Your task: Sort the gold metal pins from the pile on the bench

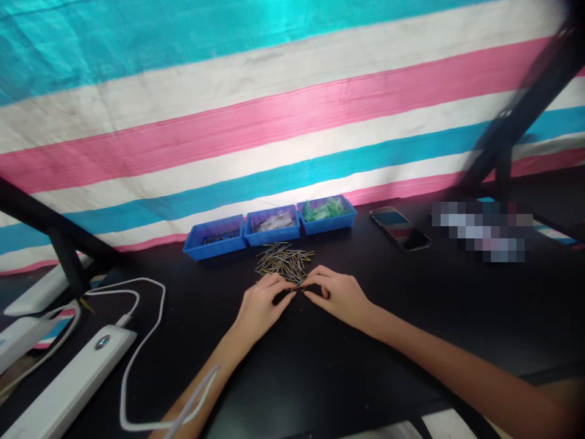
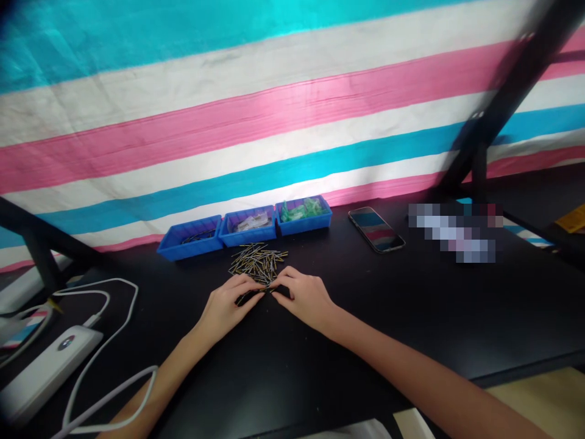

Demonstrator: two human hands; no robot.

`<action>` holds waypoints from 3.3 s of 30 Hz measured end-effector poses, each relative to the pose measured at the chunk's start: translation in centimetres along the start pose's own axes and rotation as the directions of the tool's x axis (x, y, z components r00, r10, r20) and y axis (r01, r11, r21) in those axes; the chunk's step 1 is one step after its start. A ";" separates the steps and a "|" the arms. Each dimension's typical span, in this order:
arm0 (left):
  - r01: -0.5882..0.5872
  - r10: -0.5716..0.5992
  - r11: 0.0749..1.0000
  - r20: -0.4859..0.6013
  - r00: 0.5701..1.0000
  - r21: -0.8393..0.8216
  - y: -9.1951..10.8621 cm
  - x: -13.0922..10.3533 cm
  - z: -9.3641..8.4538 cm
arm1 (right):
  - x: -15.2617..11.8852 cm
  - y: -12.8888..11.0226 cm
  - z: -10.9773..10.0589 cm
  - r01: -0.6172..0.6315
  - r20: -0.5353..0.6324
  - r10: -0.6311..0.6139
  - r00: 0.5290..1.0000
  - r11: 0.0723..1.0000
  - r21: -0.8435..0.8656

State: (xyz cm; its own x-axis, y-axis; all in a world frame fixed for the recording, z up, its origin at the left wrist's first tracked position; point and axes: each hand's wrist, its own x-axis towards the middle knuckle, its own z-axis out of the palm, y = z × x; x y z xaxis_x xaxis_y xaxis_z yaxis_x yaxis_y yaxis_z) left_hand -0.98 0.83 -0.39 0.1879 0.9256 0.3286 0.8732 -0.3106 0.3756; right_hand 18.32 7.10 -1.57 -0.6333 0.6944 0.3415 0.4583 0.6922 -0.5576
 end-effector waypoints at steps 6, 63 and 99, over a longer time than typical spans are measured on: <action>-0.010 0.010 0.999 0.013 1.000 -0.035 -0.1 0.0 0.0 | 0.1 0.2 -0.1 0.000 0.040 -0.001 0.999 1.000 0.016; -0.016 0.016 0.993 -0.002 1.000 -0.115 1.0 -0.3 0.3 | 0.3 0.2 -2.3 0.162 0.223 -0.148 0.963 0.986 -0.045; -0.007 -0.001 0.950 -0.024 1.000 -0.313 0.6 -0.1 0.9 | 0.4 -0.4 0.1 0.008 -0.022 0.004 1.000 0.869 0.495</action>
State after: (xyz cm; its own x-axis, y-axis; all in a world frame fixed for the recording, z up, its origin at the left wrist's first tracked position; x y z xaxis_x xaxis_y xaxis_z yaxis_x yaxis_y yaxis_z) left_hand -0.03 0.72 -1.01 0.1766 0.9203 0.3490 0.6874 -0.3691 0.6255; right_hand 17.78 7.09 -1.25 -0.6181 0.7010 0.3558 0.0842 0.5091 -0.8566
